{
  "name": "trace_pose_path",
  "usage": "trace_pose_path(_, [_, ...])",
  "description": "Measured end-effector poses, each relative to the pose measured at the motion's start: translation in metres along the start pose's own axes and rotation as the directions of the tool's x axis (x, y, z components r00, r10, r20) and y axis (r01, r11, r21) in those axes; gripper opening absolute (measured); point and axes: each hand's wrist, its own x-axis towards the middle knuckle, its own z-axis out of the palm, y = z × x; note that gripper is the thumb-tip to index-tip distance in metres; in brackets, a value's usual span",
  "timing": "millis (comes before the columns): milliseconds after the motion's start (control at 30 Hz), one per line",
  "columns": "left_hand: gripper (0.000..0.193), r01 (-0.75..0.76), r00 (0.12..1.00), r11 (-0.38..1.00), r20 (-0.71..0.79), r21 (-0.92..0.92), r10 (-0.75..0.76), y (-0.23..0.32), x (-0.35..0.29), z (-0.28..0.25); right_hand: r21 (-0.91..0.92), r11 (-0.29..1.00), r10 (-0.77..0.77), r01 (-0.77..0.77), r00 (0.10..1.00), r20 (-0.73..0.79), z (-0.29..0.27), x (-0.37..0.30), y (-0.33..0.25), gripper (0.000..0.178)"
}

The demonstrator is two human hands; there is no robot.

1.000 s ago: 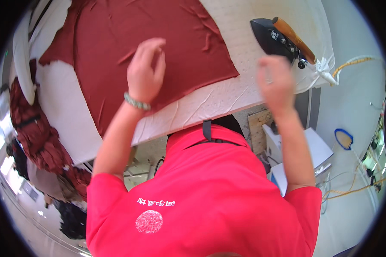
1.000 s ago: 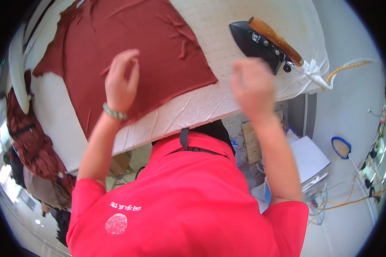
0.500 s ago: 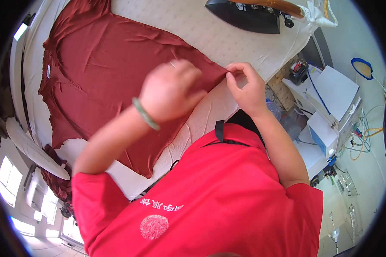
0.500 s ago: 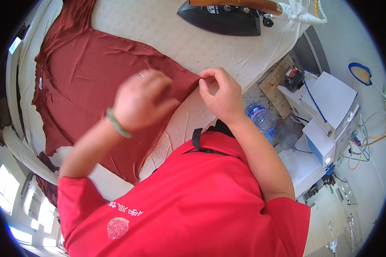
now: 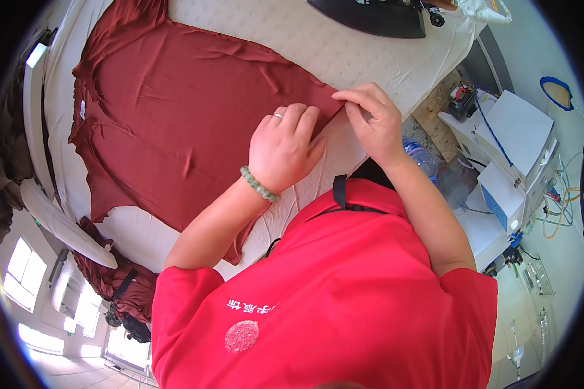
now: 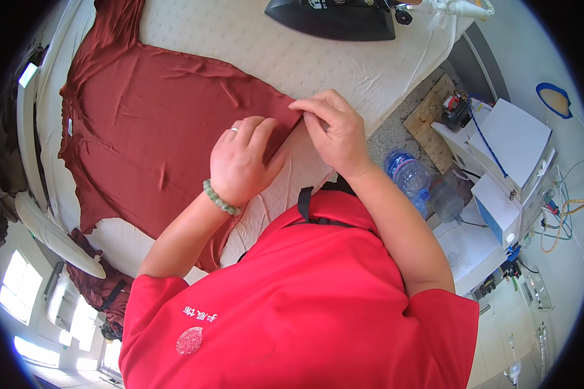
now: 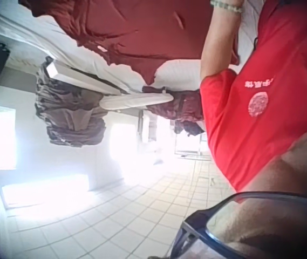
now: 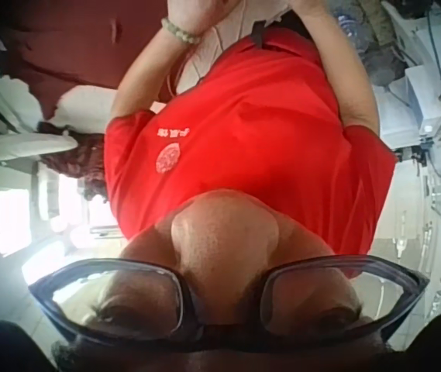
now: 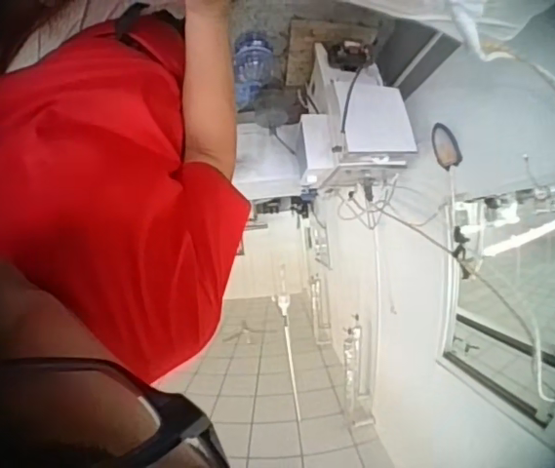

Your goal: Ironing a red garment at an industrial workstation.

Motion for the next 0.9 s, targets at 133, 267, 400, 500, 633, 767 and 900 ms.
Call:
trace_pose_path(133, [0.014,-0.053,0.990,0.976,0.140,0.212,0.023,-0.001,0.001,0.005,0.031,0.999,-0.023,0.023,0.999,0.026,-0.001,-0.003,0.003,0.024])
trace_pose_path(267, [0.013,-0.019,0.979,0.988,0.205,0.150,-0.012,-0.003,-0.006,0.001,0.001,1.000,-0.025,0.025,0.999,0.045,-0.002,-0.003,0.003,0.023])
trace_pose_path(400, [0.012,-0.042,0.964,0.987,0.266,0.157,-0.001,0.001,-0.006,-0.009,-0.083,0.993,-0.086,0.088,0.996,0.029,-0.001,-0.003,0.003,0.020])
trace_pose_path(500, [0.009,0.114,0.841,0.991,0.537,-0.065,-0.062,-0.013,0.018,-0.033,-0.120,0.985,-0.127,0.127,0.992,0.000,0.002,-0.002,-0.001,0.016])
trace_pose_path(633, [0.015,-0.018,0.985,0.973,0.169,0.230,-0.022,-0.108,0.103,-0.093,-0.089,0.983,0.158,-0.161,0.987,-0.035,0.008,0.003,-0.013,0.012])
trace_pose_path(767, [0.015,-0.134,0.881,0.911,0.468,0.390,-0.071,-0.191,0.152,-0.157,-0.064,0.924,0.370,-0.377,0.924,-0.093,0.014,0.003,-0.020,0.015])
trace_pose_path(900, [0.010,-0.215,0.728,0.899,0.676,0.382,-0.113,-0.214,0.171,-0.175,-0.158,0.946,0.276,-0.283,0.959,-0.064,0.012,-0.005,-0.011,0.014])
